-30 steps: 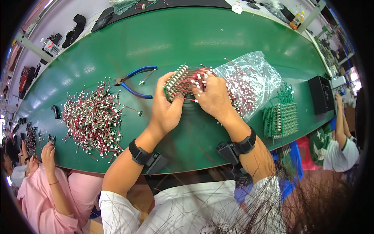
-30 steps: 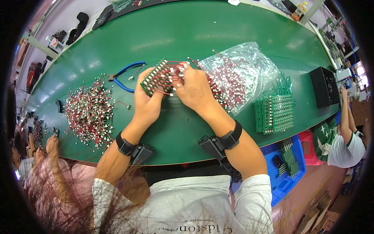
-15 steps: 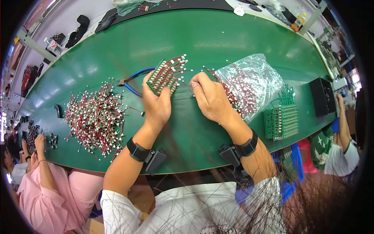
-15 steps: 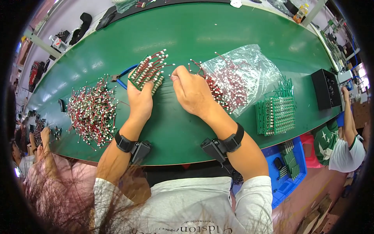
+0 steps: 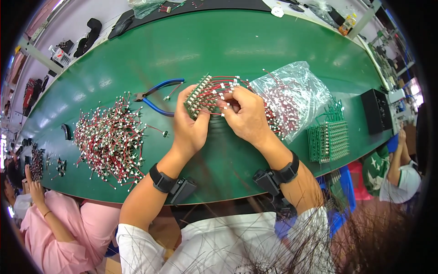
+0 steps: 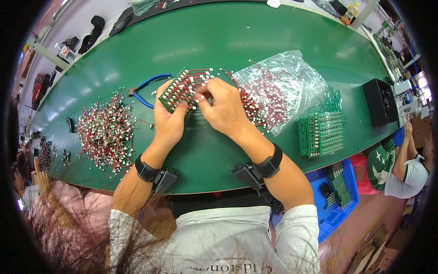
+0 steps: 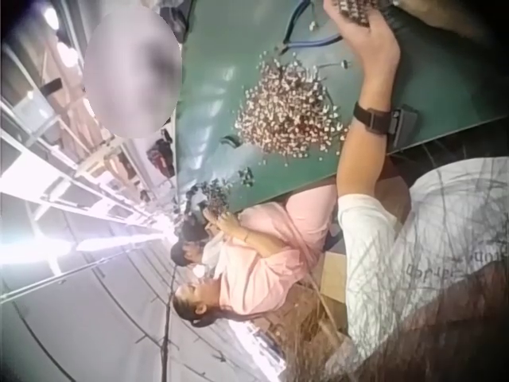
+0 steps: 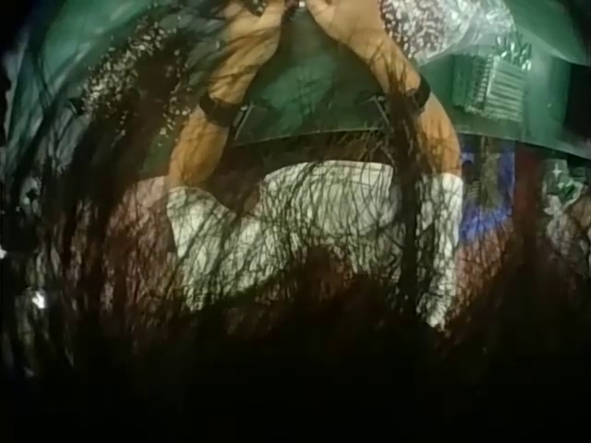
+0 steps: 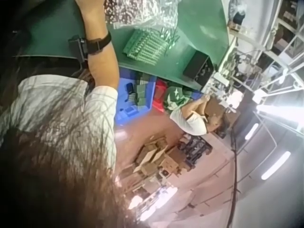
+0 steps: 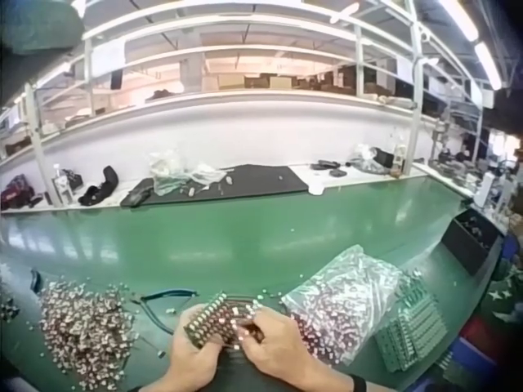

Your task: Picking up small red and white components and inserting them into slots on green circuit board frames at a factory workbench.

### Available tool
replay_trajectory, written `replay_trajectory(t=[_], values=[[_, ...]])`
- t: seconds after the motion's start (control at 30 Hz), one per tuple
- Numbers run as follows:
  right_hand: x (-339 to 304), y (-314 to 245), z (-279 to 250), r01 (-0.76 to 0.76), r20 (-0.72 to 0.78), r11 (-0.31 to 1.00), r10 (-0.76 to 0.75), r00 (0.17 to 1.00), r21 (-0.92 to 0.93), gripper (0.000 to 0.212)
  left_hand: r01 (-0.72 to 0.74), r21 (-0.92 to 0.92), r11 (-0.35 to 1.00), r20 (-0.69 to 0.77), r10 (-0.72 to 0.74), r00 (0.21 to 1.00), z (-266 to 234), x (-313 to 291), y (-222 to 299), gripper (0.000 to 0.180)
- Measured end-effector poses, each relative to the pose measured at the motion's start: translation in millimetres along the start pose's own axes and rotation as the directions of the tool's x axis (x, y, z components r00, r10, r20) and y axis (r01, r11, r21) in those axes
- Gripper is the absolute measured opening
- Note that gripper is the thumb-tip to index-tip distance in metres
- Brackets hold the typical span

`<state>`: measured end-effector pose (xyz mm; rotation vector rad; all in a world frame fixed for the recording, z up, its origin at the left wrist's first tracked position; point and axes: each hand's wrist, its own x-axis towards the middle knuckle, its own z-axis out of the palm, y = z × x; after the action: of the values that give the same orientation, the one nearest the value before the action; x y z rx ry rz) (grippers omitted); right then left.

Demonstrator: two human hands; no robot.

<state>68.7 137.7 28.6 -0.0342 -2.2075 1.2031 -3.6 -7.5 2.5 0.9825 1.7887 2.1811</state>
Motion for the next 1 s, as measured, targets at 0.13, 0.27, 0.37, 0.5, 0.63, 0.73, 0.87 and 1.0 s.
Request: replay_trajectory(t=[0.13, 0.27, 0.37, 0.5, 0.63, 0.73, 0.87, 1.0], values=[[0, 6, 1, 0.074, -0.052, 0.995, -0.078, 0.996, -0.066, 0.015, -0.038, -0.032, 0.999, 0.049, 0.039, 0.998, -1, -2, -7, 0.044], [-2, 7, -1, 0.031, -0.058, 0.995, -0.037, 0.998, -0.094, 0.017, 0.002, 0.015, 1.0, 0.012, -0.002, 1.0, 5, -3, 0, 0.043], [-3, 10, 1, -0.023, -0.063, 0.999, 0.021, 0.998, -0.026, 0.018, -0.004, 0.006, 1.0, 0.019, 0.004, 1.0, 5, -4, 1, 0.043], [-1, 5, 1, -0.029, -0.076, 1.0, 0.029, 0.997, -0.006, 0.019, 0.006, -0.013, 1.0, 0.024, -0.006, 1.0, 6, -5, 2, 0.043], [-1, 3, 1, 0.01, -0.1, 0.999, -0.015, 0.995, -0.048, 0.022, 0.0, 0.0, 1.0, 0.028, 0.0, 1.0, 6, -5, 4, 0.044], [0, 1, 0, 0.055, -0.13, 0.995, -0.066, 0.989, -0.083, 0.023, 0.034, -0.001, 0.999, 0.031, -0.034, 0.999, 6, -6, 3, 0.045], [0, 1, 0, 0.081, -0.125, 0.989, -0.096, 0.987, -0.123, 0.024, -0.001, 0.075, 0.997, 0.033, -0.001, 0.999, 5, -7, 0, 0.046], [-1, 1, -3, 0.071, -0.073, 0.992, -0.079, 0.994, -0.107, 0.018, -0.017, 0.103, 0.995, 0.039, 0.013, 0.999, 6, -6, -1, 0.046]])
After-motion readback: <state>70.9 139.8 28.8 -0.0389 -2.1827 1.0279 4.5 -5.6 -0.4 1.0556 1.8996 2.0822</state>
